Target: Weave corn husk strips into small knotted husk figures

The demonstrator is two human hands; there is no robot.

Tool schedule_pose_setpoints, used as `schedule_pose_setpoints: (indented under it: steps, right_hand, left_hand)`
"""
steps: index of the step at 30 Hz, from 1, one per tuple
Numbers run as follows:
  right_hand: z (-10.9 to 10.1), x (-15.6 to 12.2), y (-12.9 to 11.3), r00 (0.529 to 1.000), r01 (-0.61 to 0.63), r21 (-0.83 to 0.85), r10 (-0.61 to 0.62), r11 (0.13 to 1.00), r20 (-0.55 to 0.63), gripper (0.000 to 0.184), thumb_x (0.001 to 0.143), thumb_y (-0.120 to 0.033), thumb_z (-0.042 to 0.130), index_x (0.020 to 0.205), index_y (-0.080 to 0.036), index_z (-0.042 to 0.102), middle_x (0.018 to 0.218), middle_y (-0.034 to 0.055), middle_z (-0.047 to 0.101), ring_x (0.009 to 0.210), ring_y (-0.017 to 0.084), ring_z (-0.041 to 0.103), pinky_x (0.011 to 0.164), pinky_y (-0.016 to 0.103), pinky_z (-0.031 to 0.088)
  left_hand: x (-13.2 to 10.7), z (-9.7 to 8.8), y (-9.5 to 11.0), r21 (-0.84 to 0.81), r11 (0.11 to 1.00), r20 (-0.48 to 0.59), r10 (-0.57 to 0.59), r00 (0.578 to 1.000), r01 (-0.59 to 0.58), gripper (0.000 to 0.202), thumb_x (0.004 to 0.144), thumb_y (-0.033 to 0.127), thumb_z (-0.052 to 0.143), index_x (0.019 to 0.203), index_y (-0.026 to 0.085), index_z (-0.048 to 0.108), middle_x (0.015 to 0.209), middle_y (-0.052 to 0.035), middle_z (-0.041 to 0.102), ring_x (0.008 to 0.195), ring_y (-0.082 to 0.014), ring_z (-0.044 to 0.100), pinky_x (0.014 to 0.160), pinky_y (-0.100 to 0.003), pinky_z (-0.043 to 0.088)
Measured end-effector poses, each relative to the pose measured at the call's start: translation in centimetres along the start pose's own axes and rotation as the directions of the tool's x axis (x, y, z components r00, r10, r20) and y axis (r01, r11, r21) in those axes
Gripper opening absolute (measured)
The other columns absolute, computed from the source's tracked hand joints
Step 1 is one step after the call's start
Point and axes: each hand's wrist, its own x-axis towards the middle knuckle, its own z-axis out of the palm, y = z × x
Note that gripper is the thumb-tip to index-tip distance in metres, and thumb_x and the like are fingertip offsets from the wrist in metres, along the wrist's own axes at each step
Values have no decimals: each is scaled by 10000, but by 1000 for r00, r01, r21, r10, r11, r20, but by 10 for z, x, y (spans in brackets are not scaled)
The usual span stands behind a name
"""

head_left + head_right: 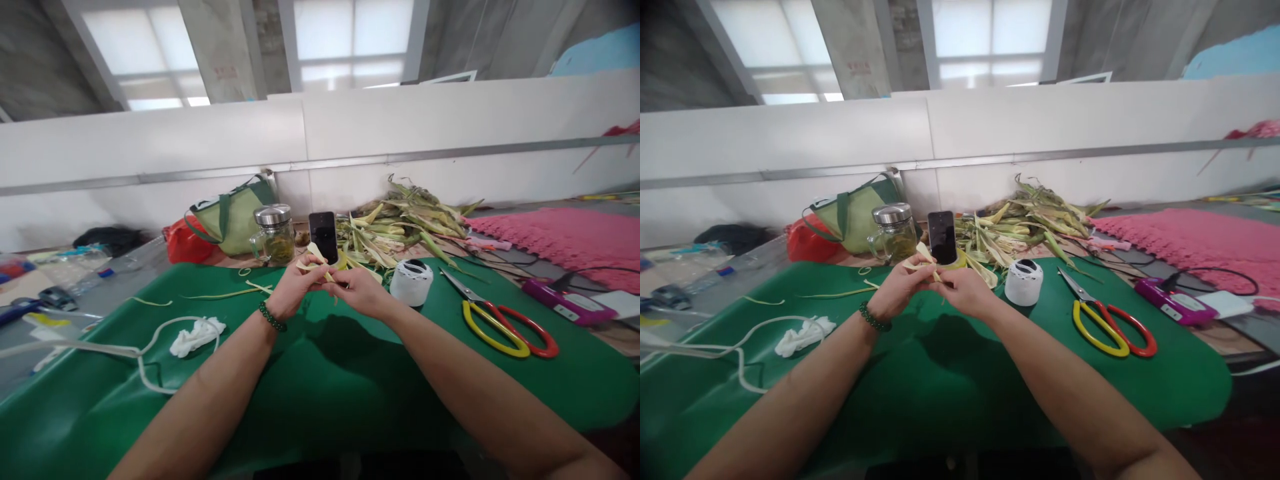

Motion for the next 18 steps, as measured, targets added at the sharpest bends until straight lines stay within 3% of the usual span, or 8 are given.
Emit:
schedule_pose_setpoints:
  steps: [4, 7, 12, 15, 18]
  right_hand:
    - [-2, 0, 3, 993, 22, -27, -18, 999, 118, 365, 896, -322, 444, 608, -155, 593, 573, 1, 572, 534, 95, 478, 548, 222, 307]
    - [-7, -1, 0, 991, 14, -66, -6, 998, 131, 311, 885, -275, 453, 632, -160, 594, 593, -2, 573, 536, 95, 465, 554, 229, 303]
    - [-7, -1, -5, 998, -41, -44, 42, 998, 38, 278, 832, -386, 546, 656, -174, 589, 605, -12, 559, 552, 104, 463, 548, 239, 297]
    - [-2, 1, -1, 996, -58, -38, 56, 998, -64, 193, 774, -338, 604, 679, -174, 563, 643, -10, 559, 587, 108, 465, 568, 236, 315]
    - [0, 2, 2, 997, -64, 47, 66, 997, -43, 185, 755, -307, 600, 658, -171, 520, 640, -18, 532, 584, 100, 450, 553, 224, 314]
  left_hand:
    - [-1, -4, 4, 188, 980, -9, 73, 997, -69, 356, 659, 387, 722, 877, 125, 621, 677, -7, 642, 622, -127, 618, 621, -250, 501]
    - [0, -7, 6, 291, 949, -41, 141, 989, -123, 310, 707, 392, 671, 868, 130, 635, 613, 11, 603, 597, -118, 592, 570, -219, 466]
    - [-1, -6, 6, 238, 965, -53, 130, 990, -114, 344, 666, 411, 706, 854, 138, 613, 753, -34, 670, 696, -142, 618, 645, -252, 501]
    - [-1, -4, 7, 200, 977, -48, 90, 995, -78, 369, 656, 424, 712, 865, 137, 612, 742, -41, 671, 654, -133, 608, 621, -249, 498]
    - [-1, -4, 6, 161, 985, -46, 76, 996, -67, 391, 644, 417, 725, 885, 134, 604, 761, -44, 666, 674, -139, 613, 624, -255, 502]
